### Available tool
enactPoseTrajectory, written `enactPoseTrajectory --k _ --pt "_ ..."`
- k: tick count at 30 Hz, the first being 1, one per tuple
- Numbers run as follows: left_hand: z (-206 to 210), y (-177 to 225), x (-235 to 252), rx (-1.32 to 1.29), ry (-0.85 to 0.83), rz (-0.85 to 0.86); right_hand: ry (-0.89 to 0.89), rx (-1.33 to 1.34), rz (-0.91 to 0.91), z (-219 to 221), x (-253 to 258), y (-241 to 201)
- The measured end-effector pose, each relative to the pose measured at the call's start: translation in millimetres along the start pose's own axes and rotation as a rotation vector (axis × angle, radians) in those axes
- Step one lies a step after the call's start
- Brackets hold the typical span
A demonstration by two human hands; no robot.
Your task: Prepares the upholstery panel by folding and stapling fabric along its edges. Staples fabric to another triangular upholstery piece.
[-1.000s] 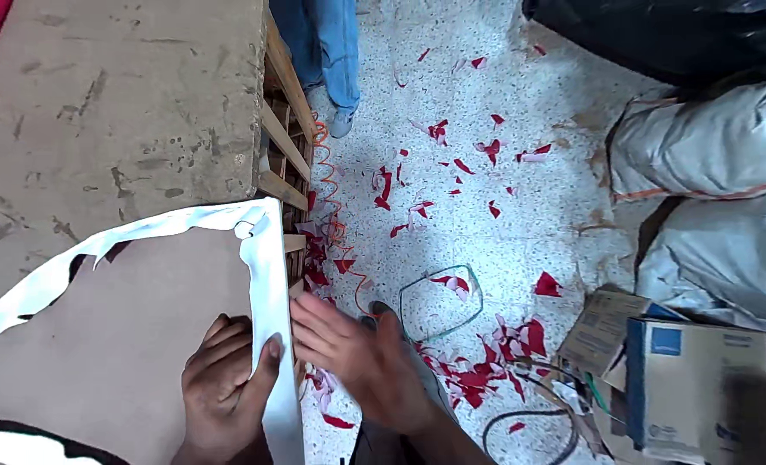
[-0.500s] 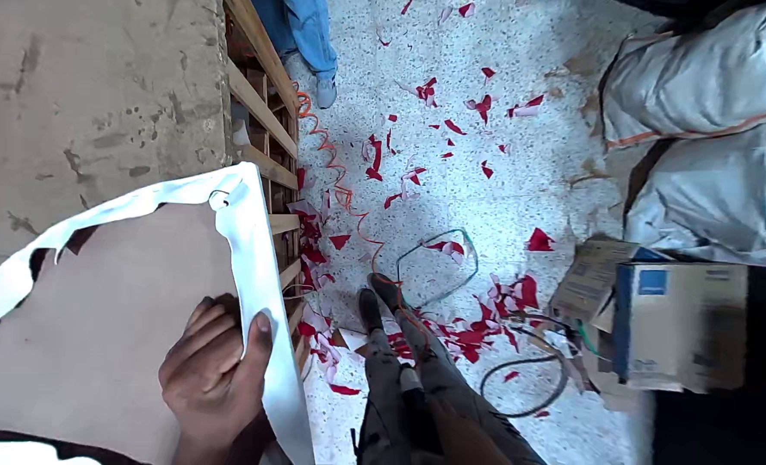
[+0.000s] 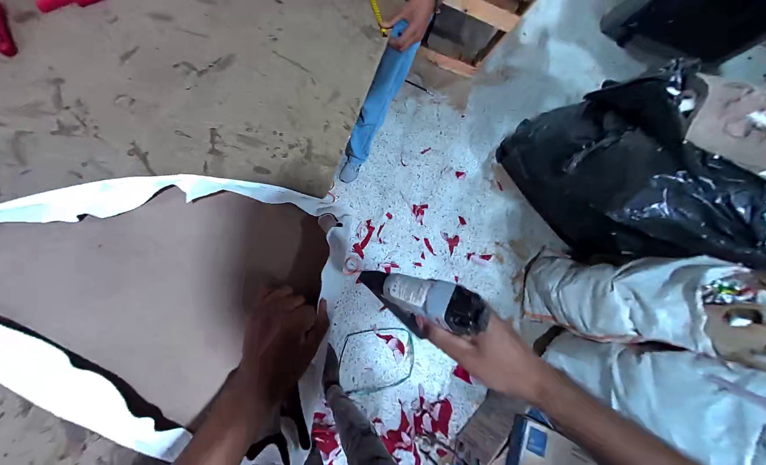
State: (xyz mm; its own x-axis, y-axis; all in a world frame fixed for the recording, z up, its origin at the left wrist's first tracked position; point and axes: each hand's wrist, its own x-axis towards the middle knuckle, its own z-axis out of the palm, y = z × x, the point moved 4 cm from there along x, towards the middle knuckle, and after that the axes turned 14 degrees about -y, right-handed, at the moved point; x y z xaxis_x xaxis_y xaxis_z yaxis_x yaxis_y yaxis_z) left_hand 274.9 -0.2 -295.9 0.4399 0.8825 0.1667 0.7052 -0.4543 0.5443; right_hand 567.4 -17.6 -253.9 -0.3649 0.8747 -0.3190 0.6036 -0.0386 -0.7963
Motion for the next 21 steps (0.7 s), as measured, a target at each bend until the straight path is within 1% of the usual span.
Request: enactPoseTrajectory --k 1,3,7,9,13,15,18,21 --pt "-1 -1 -1 0.015 0.004 -0.012 -0.082 -0.135 -0.037 -12 16 -18" --pt "-2 -3 1 0.032 0.004 -0.048 -0.180 -0.316 -0.093 -21 43 -43" --pt "-2 -10 3 0.028 -0.058 -0.130 -0.311 -0.479 -0.063 -13 68 -60" --pt "-1 -12 3 0.017 -0.081 -0.133 -0.321 -0.505 -0.057 -11 70 -62" --pt "-4 -13 5 0.010 -0.063 -0.132 -0.240 -0.523 -0.069 -29 69 -81" --pt "-3 -10 5 0.010 -0.069 -0.139 -0.277 -0.521 -0.035 -33 76 -88" --pt "-4 -12 6 0.006 -0.036 -0.133 -0.397 -0.528 0.058 -24 92 -90" --pt "-3 -13 2 0.003 -0.029 -0.136 -0.407 -0.517 0.121 -16 95 -93"
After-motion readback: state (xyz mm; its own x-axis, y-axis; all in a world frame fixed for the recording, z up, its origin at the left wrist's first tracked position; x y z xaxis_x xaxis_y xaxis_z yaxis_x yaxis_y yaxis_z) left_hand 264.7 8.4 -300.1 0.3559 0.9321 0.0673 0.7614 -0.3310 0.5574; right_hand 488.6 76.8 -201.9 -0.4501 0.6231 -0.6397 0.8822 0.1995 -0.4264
